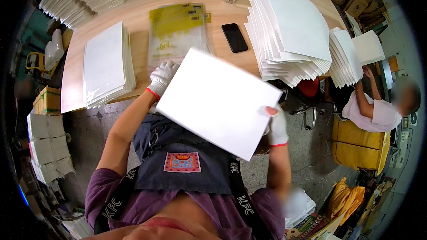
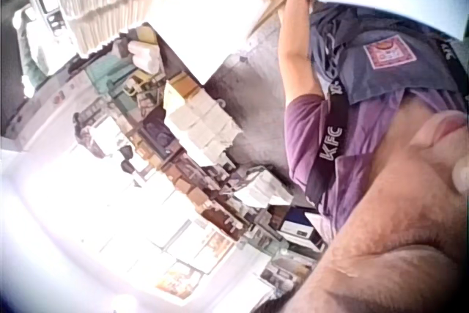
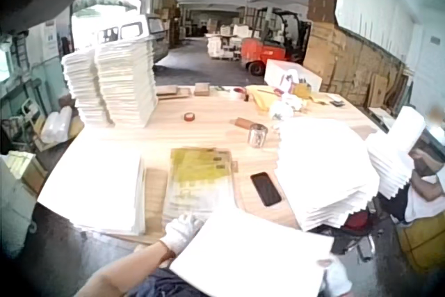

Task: The person places white paper sheets into clear plastic bags on a table, then stacks the filled bags. The person repeats this process with multiple sheets and bags.

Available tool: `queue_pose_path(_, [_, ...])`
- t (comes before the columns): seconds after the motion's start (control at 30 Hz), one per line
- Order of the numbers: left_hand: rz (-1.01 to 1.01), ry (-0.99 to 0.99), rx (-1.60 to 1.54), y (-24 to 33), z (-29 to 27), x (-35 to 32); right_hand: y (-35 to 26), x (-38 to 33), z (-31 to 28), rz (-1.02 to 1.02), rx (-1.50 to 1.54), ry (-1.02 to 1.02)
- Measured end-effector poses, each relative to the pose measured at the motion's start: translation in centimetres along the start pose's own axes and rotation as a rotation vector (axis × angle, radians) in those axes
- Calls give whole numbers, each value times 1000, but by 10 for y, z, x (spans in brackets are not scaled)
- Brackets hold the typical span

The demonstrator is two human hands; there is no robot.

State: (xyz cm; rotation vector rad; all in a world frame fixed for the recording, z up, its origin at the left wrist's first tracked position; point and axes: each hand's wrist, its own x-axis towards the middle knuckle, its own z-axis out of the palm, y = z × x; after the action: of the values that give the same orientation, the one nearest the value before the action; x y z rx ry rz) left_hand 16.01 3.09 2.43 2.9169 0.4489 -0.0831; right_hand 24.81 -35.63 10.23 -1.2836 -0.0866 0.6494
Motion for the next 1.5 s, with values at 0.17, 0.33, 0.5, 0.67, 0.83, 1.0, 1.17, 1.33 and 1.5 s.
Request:
queue_pose_path(0.17, [77,92,-26,-8,-3,-4,58,-5,-5,196,48,-42])
queue_pose_path(0.33, [76,55,23,-5,-4,-2,72,-7,-21,259,118,0])
queue_pose_path(0.5, [68,161,-107,-26,17,2,75,-6,-29,306,252,-64])
queue_pose_path(0.67, [55,307,-47,-20,-4,-11,92,-4,-27,255,381,-12])
queue_pose_path(0.83, [6,252,-462,-22,-17,-1,107,1,-15,244,544,129])
queue_pose_path(1.0, [164,237,-654,-29,-27,4,110,7,-7,207,565,91])
queue_pose_path(1.17, [144,302,-495,-4,-34,-18,97,-4,46,197,527,193])
queue_pose_path(1.33, [-135,774,-1682,44,36,-27,84,-23,70,182,533,120])
queue_pose_path(1.5, [-331,136,-2691,79,83,-1,78,-38,76,148,347,-3])
